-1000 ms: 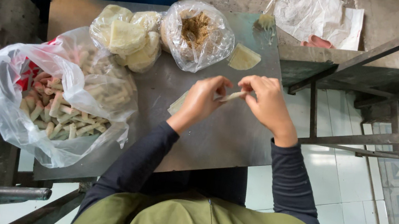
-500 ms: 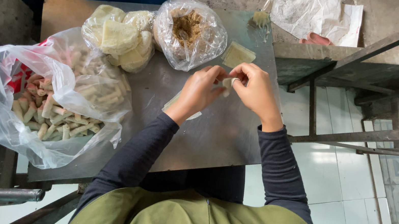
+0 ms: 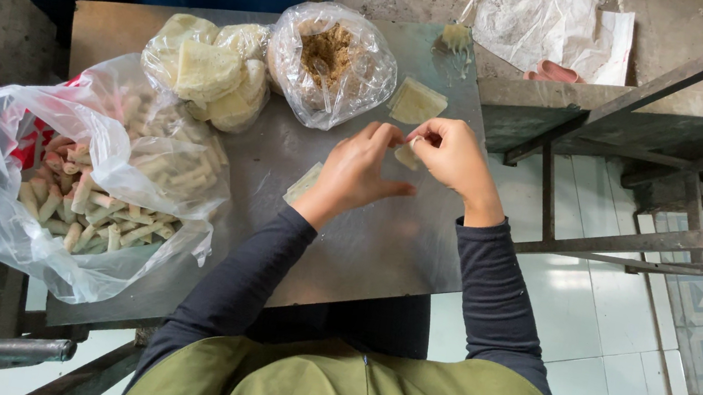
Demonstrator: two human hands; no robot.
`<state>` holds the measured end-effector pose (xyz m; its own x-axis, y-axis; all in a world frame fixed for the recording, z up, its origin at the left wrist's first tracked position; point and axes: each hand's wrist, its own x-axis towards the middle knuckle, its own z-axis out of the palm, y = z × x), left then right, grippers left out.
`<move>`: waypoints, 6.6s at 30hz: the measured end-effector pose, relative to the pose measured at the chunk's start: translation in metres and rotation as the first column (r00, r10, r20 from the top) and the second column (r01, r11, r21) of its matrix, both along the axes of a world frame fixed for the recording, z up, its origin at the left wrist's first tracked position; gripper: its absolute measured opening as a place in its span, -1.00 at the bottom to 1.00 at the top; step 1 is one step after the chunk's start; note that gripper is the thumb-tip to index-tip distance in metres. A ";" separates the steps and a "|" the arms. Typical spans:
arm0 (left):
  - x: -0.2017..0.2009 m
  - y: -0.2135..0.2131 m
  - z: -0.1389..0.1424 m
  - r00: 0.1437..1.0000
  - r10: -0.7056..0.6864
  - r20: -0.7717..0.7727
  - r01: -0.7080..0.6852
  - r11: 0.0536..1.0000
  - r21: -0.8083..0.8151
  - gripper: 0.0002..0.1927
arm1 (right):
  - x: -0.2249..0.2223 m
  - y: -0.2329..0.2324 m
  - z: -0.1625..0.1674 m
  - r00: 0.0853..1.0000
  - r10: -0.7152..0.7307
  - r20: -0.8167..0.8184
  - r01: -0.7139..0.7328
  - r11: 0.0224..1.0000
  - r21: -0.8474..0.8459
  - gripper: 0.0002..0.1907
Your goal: The person sits at a metal table and folds thin translucent wrappers around a brown filling taken from a plastic-lined container, pressing the edges closed by hand and stacking the finished filled pieces on the table. They repeat this cycle one piece at a time throughout the episode.
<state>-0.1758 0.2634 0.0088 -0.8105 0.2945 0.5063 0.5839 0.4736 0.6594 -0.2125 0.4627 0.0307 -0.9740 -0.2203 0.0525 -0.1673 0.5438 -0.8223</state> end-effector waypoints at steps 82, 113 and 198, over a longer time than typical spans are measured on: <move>0.081 -0.107 -0.026 0.749 0.259 0.609 -0.384 0.920 0.080 -0.68 | 0.034 -0.073 -0.056 0.981 -0.191 0.022 0.176 0.847 -0.502 -0.89; 0.009 -0.192 0.012 0.709 0.697 -0.102 -0.705 0.699 -0.120 -0.71 | -0.059 -0.268 -0.003 0.904 0.227 -0.363 -0.258 0.965 -0.038 -0.69; 0.096 -0.102 -0.015 0.794 0.175 0.582 -0.396 0.875 0.278 -0.79 | 0.082 -0.109 -0.058 0.934 0.158 0.319 0.047 0.834 -0.550 -0.69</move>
